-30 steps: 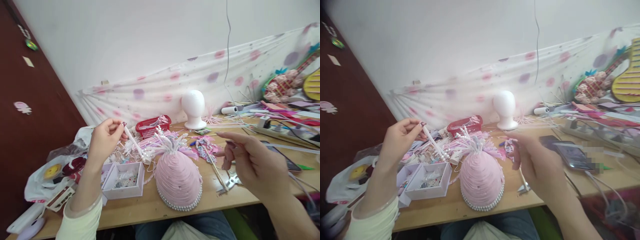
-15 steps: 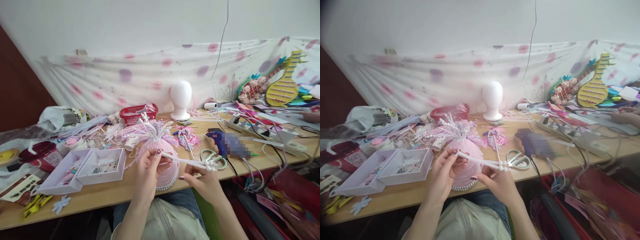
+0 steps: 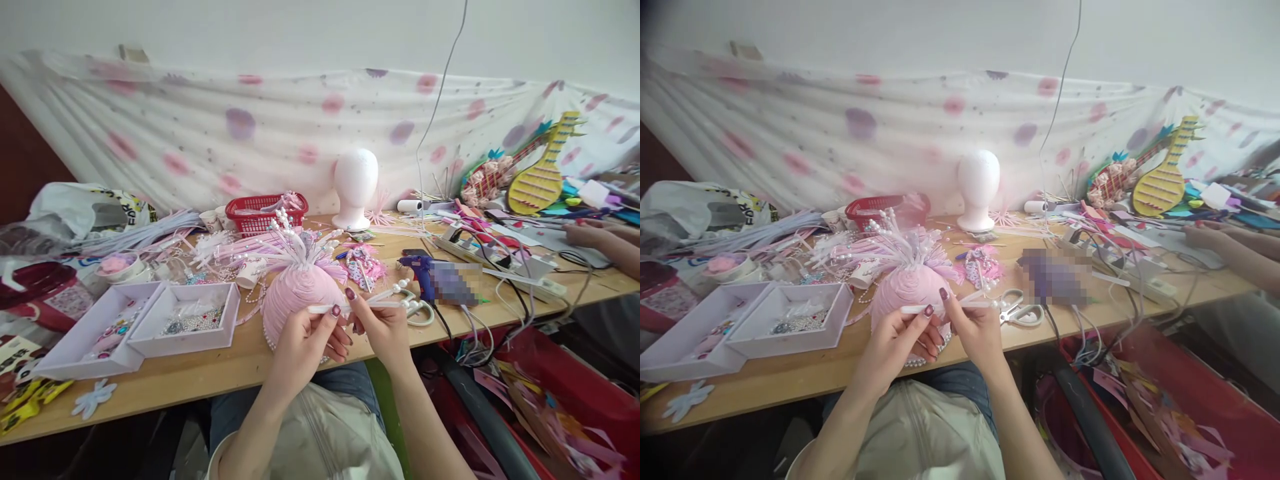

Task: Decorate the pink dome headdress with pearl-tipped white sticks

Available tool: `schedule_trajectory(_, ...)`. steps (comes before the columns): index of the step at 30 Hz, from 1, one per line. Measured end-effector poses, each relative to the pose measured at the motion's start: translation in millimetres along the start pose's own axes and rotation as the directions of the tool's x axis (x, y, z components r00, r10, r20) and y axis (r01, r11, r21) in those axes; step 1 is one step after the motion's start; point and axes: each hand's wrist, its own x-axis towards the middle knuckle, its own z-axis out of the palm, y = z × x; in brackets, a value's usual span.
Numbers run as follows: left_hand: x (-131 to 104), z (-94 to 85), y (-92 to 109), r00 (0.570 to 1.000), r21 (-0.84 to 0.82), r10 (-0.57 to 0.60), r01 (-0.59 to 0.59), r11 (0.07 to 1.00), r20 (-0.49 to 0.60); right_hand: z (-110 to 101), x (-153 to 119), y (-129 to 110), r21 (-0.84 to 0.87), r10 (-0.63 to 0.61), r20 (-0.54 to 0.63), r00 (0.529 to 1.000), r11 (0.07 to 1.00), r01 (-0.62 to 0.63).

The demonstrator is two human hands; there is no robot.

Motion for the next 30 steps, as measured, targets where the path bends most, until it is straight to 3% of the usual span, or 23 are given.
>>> schedule_trajectory(5,1,2.3,1,0.997,-0.081,-0.068,0.065,0.995,-0.023,-5,0,1,0.058,-0.07,0.179,0.981,0.996,0.061)
schedule_trajectory(8,0,0.9,1,0.997,-0.153,-0.079,0.082,0.985,0.027,-9,1,-1,0.128,-0.128,0.288,0.949,0.987,0.094)
schedule_trajectory(14,-7,3.7,-1,0.998,-0.229,-0.005,0.019,0.973,0.061,-10,-3,-7,0.208,-0.129,0.329,0.936,0.976,0.061)
schedule_trajectory(20,-9,7.3,-5,0.998,-0.126,0.062,-0.058,0.99,0.03,-1,-3,0,0.273,-0.021,0.116,0.993,0.962,-0.012)
schedule_trajectory(25,-8,9.9,-11,0.986,0.08,0.146,-0.139,0.987,-0.086,9,-2,1,0.214,0.009,-0.085,0.996,0.977,0.01)
schedule_trajectory(27,-8,11.3,-13,0.977,0.114,0.176,-0.162,0.98,-0.124,11,-2,0,0.169,-0.026,-0.12,0.992,0.985,0.046)
schedule_trajectory(30,-6,12.3,-12,0.982,0.101,0.175,-0.167,0.981,-0.07,10,-2,-3,0.19,-0.048,-0.097,0.994,0.98,0.065)
